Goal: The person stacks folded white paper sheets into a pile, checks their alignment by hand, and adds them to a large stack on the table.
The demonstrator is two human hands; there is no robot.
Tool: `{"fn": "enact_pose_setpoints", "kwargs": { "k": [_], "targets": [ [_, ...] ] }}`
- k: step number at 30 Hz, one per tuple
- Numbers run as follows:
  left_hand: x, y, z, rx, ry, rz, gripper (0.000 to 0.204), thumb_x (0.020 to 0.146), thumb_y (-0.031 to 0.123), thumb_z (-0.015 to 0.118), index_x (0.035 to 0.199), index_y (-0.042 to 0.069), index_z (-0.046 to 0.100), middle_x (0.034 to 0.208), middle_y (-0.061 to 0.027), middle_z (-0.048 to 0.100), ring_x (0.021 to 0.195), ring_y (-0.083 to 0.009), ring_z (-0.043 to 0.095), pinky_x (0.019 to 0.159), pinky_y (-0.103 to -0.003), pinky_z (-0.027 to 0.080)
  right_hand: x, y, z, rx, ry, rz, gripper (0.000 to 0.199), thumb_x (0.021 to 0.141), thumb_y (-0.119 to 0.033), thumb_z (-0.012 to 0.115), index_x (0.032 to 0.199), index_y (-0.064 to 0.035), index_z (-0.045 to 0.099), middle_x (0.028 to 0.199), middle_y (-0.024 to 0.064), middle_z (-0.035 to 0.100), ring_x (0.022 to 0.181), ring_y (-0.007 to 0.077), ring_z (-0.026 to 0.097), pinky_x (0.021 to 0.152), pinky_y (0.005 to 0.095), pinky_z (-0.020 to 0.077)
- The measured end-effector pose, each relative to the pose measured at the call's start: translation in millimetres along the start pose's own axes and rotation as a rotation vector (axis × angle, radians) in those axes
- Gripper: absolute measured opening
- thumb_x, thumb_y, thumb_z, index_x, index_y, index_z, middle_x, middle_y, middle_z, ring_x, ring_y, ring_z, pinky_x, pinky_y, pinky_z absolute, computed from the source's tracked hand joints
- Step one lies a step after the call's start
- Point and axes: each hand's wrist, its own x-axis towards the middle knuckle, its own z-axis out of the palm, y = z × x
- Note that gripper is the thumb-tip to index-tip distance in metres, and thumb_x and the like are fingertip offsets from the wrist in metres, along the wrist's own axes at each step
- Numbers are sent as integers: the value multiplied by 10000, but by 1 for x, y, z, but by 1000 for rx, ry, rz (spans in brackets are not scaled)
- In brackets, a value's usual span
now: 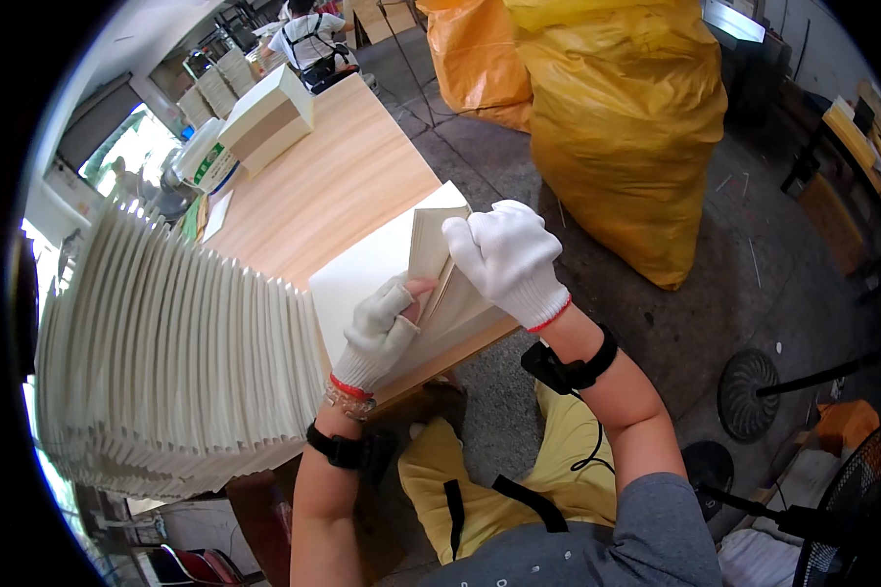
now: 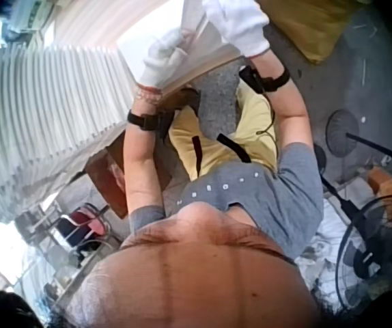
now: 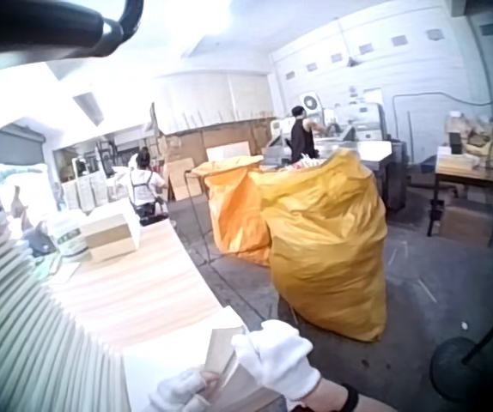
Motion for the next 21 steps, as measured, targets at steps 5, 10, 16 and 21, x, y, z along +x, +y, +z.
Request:
{"fn": "enact_pose_setpoints", "kwargs": {
  "k": [5, 10, 16, 21],
  "targets": [
    [-1, 8, 2, -29, 5, -154, 374, 847, 96, 789, 1179, 30, 631, 955, -86, 652, 875, -186, 626, 807, -307, 515, 2, -1, -1, -46, 24, -13, 204, 837, -123, 648, 1019, -32, 669, 651, 57, 512, 577, 260, 553, 543, 394, 435],
    [-1, 4, 5, -22, 103, -17, 321, 876, 62, 731, 1183, 37, 643, 1045, -112, 667, 859, -210, 650, 796, -314, 533, 3, 0, -2, -30, 129, -83, 219, 816, -127, 668, 1007, -20, 660, 660, 65, 521, 582, 267, 555, 545, 392, 435],
    [1, 9, 2, -11, 26, -22, 271, 898, 1, 643, 1163, 47, 675, 1230, -157, 680, 898, -235, 712, 796, -313, 571, 5, -4, -6, 80, -43, 58, 180, 809, -128, 672, 956, -27, 651, 667, 58, 512, 591, 269, 555, 548, 389, 428],
    [0, 12, 6, -5, 86, -56, 310, 857, 2, 716, 1160, 40, 668, 1009, -97, 658, 856, -220, 652, 773, -315, 519, 5, -4, -6, 11, -10, 12, 131, 852, -127, 657, 940, -32, 671, 678, 70, 540, 589, 277, 552, 555, 388, 430]
  ]
}}
